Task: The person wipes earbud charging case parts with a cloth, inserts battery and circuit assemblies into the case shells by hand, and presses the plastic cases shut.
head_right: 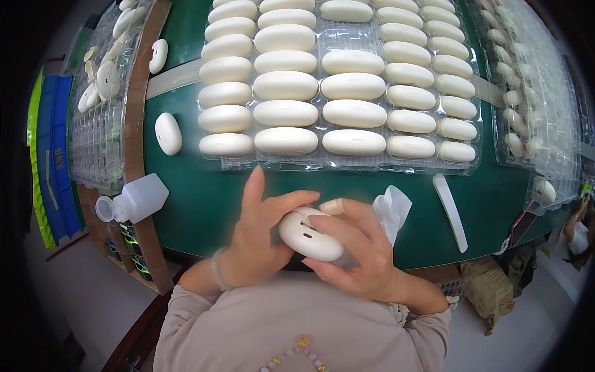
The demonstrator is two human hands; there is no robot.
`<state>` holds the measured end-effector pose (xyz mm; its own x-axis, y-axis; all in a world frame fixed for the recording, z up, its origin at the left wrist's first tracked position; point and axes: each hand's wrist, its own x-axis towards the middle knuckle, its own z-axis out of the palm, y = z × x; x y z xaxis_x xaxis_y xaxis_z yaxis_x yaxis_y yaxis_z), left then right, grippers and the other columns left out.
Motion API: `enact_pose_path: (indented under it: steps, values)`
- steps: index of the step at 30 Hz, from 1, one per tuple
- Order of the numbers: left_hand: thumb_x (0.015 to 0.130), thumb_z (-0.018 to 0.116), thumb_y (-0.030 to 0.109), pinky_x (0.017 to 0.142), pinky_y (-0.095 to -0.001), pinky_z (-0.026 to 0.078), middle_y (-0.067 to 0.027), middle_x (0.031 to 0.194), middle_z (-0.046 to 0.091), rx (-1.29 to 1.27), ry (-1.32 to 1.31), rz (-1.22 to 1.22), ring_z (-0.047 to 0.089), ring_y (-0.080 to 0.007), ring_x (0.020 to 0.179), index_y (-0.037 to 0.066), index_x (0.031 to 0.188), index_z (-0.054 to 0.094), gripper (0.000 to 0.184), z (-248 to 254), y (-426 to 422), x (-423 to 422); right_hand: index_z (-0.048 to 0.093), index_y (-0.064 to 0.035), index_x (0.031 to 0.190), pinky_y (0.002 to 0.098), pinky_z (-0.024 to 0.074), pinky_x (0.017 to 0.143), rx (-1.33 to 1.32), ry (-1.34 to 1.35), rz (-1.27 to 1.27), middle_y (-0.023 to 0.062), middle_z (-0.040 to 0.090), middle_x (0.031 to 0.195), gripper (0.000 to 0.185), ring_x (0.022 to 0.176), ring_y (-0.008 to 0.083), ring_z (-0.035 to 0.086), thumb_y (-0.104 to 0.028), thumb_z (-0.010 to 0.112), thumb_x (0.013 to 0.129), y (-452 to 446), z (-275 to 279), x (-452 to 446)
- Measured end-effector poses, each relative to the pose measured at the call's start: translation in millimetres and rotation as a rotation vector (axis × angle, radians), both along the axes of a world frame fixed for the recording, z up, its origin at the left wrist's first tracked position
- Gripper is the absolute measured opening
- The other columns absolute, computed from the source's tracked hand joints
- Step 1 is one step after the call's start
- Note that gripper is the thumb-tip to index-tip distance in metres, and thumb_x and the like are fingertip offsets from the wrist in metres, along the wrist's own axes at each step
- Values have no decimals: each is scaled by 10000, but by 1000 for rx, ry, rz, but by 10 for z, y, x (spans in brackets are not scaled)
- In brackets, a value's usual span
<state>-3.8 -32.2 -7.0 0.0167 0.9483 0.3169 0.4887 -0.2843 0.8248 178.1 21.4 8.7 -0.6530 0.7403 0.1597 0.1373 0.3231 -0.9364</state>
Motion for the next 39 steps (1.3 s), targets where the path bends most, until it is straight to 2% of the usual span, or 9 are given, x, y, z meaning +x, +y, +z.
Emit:
enact_pose_path:
  steps: [5, 8, 11, 18, 21, 24, 29, 38, 39]
  values:
    - [695, 663, -135, 838, -329, 528, -214, 1187, 543, -224, -475, 0, 619, -273, 998, -23, 1430, 96, 934, 103, -6, 31, 576, -1, 1162, 342, 477, 837, -34, 73, -24, 199, 532, 1159, 556, 1003, 292, 565, -52, 768, 643, 39, 3, 30]
    - [727, 680, -91, 915, -388, 493, -174, 1262, 478, -562, -1047, -80, 544, -262, 1118, 28, 1447, 118, 921, 221, -5, -31, 550, -1, 1191, 343, 470, 859, -59, 93, -64, 195, 536, 1176, 594, 1028, 289, 564, -28, 758, 636, -1, -33, 64]
    - [801, 661, -52, 913, -296, 478, -158, 1262, 495, -807, -1293, -189, 526, -203, 1140, 82, 1458, 110, 868, 313, 16, -137, 506, 1, 1235, 350, 465, 882, -66, 137, -76, 187, 537, 1196, 655, 1065, 292, 559, -6, 751, 628, -14, -92, 88]
    - [864, 623, 9, 890, -274, 476, -143, 1151, 587, -863, -1258, -137, 563, -153, 1065, 34, 1428, 198, 706, 262, -5, -75, 454, 6, 1270, 354, 449, 915, -86, 196, -22, 181, 537, 1211, 710, 1101, 291, 546, 41, 751, 627, -56, -205, 101]
    - [867, 626, 22, 884, -271, 478, -143, 1116, 611, -868, -1268, -142, 573, -145, 1045, 24, 1422, 206, 695, 249, 7, -78, 488, 0, 1235, 356, 444, 922, -298, 325, -76, 178, 538, 1216, 678, 1103, 289, 543, 13, 794, 631, -75, -188, 28]
    - [872, 623, 31, 880, -272, 480, -149, 1122, 611, -841, -1273, -142, 576, -144, 1040, 18, 1418, 212, 683, 237, 17, -65, 437, -6, 1258, 374, 495, 867, 37, 110, 43, 189, 501, 1207, 755, 1109, 283, 542, -32, 838, 619, 31, -181, 64]
    - [882, 603, 22, 889, -281, 485, -154, 1123, 610, -865, -1284, -109, 575, -149, 1045, 11, 1414, 219, 656, 245, 15, -41, 531, -10, 1173, 371, 497, 855, 150, 176, -27, 173, 572, 1143, 662, 1042, 301, 582, -37, 850, 593, 37, -170, -5]
    - [832, 646, -26, 979, -324, 456, -160, 1307, 459, -707, -1285, -313, 547, -182, 1105, 17, 1430, 209, 741, 300, 3, -26, 564, 22, 1134, 378, 484, 854, -55, 277, -54, 189, 603, 1121, 617, 1013, 298, 598, -74, 845, 593, 42, -189, 79]
    - [779, 708, -15, 964, -326, 478, -141, 1359, 396, -715, -1233, -296, 543, -197, 1118, 25, 1400, 313, 737, 256, -20, -31, 565, 27, 1131, 375, 480, 857, -116, 296, -49, 193, 603, 1123, 613, 1018, 296, 596, -79, 842, 595, 47, -190, 88]
